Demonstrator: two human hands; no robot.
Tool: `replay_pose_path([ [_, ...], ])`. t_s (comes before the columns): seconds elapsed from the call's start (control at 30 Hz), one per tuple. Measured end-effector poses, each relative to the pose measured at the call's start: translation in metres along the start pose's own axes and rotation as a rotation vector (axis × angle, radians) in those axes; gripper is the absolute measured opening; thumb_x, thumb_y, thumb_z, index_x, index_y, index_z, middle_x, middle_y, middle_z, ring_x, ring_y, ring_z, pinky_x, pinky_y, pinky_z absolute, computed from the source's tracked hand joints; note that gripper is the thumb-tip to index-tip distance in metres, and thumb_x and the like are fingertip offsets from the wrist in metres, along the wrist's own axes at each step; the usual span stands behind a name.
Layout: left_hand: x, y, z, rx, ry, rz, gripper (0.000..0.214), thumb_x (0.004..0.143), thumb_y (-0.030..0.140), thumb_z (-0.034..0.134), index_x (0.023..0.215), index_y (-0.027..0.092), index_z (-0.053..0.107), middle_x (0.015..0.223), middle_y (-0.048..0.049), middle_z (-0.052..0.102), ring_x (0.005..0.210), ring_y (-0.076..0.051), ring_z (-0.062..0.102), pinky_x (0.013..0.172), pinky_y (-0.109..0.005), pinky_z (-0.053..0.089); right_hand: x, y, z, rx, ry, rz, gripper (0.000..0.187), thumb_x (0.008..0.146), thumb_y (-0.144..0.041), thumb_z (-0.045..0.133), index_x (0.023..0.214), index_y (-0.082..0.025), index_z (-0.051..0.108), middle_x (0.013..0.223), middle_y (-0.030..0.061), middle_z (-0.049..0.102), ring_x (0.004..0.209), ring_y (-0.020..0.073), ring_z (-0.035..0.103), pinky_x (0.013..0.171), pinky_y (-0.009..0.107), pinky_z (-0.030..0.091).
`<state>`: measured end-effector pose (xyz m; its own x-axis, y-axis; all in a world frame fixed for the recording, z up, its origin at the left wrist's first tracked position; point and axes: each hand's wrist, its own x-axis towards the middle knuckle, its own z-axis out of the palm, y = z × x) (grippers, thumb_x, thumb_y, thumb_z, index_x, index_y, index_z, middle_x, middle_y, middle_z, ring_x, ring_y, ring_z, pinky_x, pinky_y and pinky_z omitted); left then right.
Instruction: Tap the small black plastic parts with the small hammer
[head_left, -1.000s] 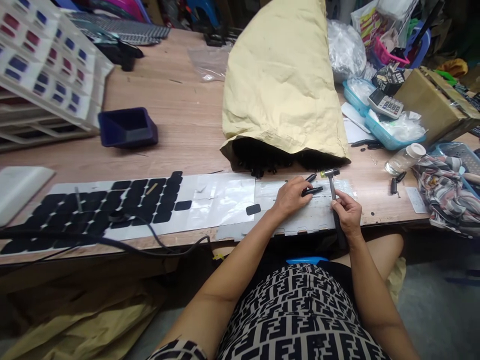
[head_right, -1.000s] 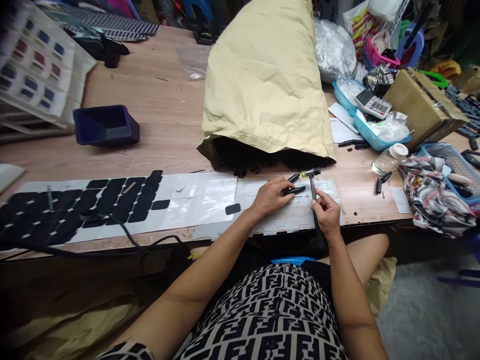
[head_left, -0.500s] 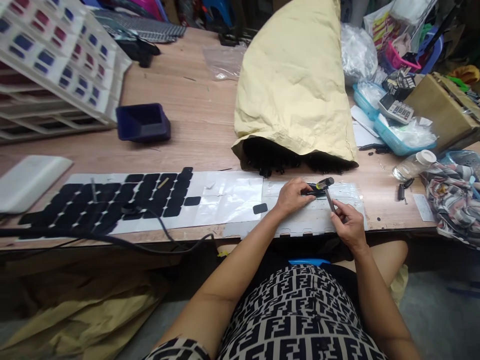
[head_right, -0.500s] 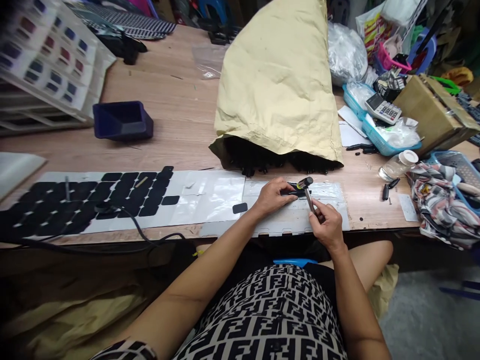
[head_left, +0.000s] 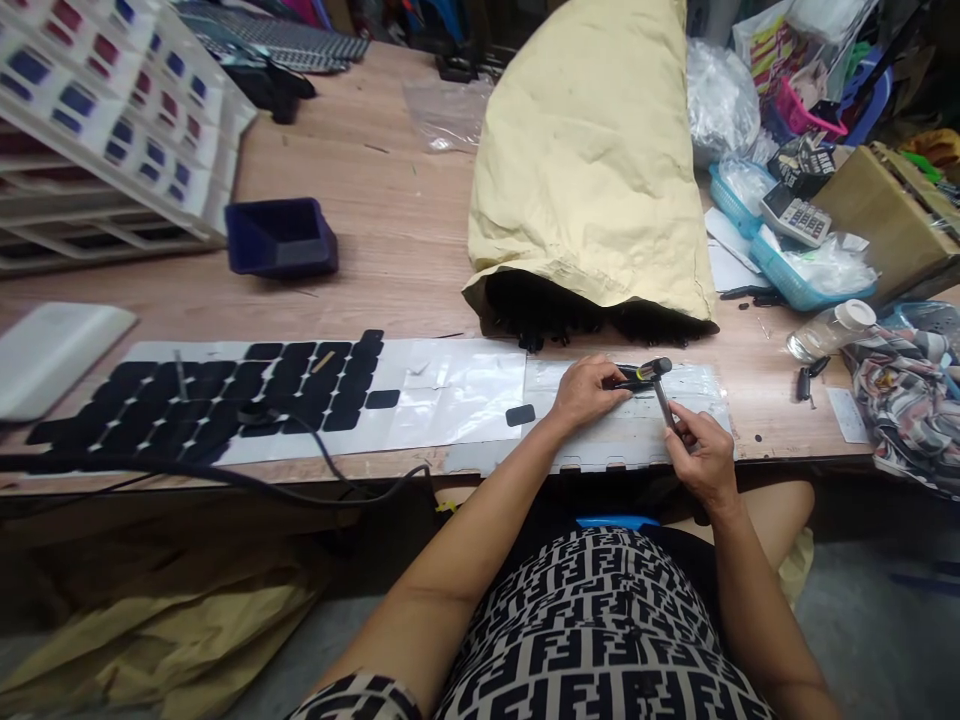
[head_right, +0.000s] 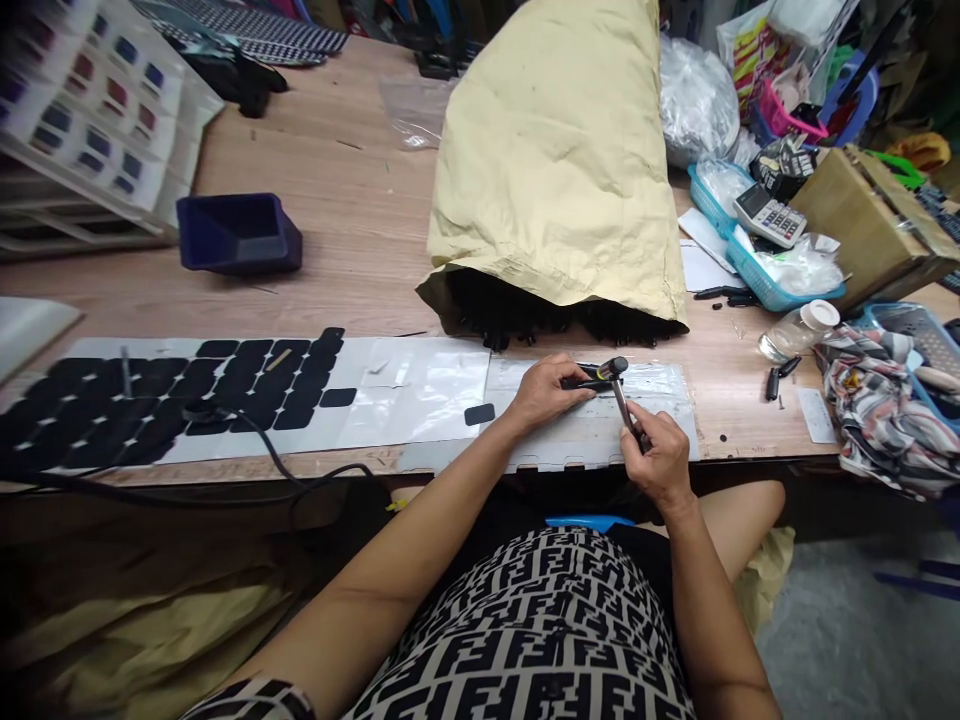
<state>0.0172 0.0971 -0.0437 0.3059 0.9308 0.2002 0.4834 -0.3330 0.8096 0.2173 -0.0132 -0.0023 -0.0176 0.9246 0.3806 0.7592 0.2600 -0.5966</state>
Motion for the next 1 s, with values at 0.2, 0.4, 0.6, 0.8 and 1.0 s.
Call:
replay_pose_path([
  [0.2,-0.001,0.003,-0.001,0.030,-0.021,-0.018,0.008,0.076,0.025,0.078,0.082,0.021,0.074,0.082,-0.0003,0.065,0.084,-0.019,0.060,0.076,-0.032,0.045,-0.002,0.014,0.000,0.091,-0.030,0.100,0.037,0.084,-0.027,0.065,0.119,-0.022,0.076,0.071,0.0005,0.061,0.060,0.0151,0.052,0.061,0.031,0.051],
  [0.4,-0.002,0.003,-0.004,-0.007,-0.014,0.023,0.010,0.076,0.025,0.079,0.082,0.020,0.073,0.082,-0.0015,0.065,0.080,-0.018,0.059,0.075,-0.031,0.046,0.005,0.028,0.005,0.371,0.152,0.321,0.039,0.083,-0.031,0.068,0.120,-0.019,0.075,0.067,-0.0030,0.058,0.060,0.0129,0.052,0.060,0.029,0.046],
  [0.6,-0.054,0.058,-0.022,-0.397,-0.425,0.080,0.022,0.090,0.040,0.067,0.094,0.019,0.070,0.084,-0.0022,0.066,0.071,-0.013,0.056,0.064,-0.026,0.042,0.006,0.035,0.002,0.548,0.179,0.415,0.039,0.077,-0.031,0.072,0.113,-0.017,0.076,0.062,-0.0034,0.063,0.058,0.0136,0.057,0.062,0.030,0.047],
  [0.8,-0.112,0.066,0.020,-0.367,-0.903,-0.020,0.031,0.092,0.047,0.061,0.101,0.019,0.069,0.077,0.0004,0.064,0.067,-0.013,0.055,0.061,-0.024,0.038,0.005,0.040,0.003,0.569,0.191,0.415,0.038,0.078,-0.031,0.072,0.114,-0.018,0.076,0.062,-0.0032,0.064,0.058,0.0136,0.057,0.061,0.029,0.046],
  [1.0,-0.118,0.014,0.065,-0.041,-0.834,-0.431,0.045,0.093,0.057,0.051,0.120,0.025,0.067,0.112,-0.0064,0.073,0.102,-0.026,0.068,0.082,-0.033,0.050,0.003,0.039,0.005,0.563,0.180,0.398,0.038,0.078,-0.031,0.071,0.114,-0.019,0.076,0.063,-0.0036,0.063,0.059,0.0138,0.058,0.063,0.030,0.048],
])
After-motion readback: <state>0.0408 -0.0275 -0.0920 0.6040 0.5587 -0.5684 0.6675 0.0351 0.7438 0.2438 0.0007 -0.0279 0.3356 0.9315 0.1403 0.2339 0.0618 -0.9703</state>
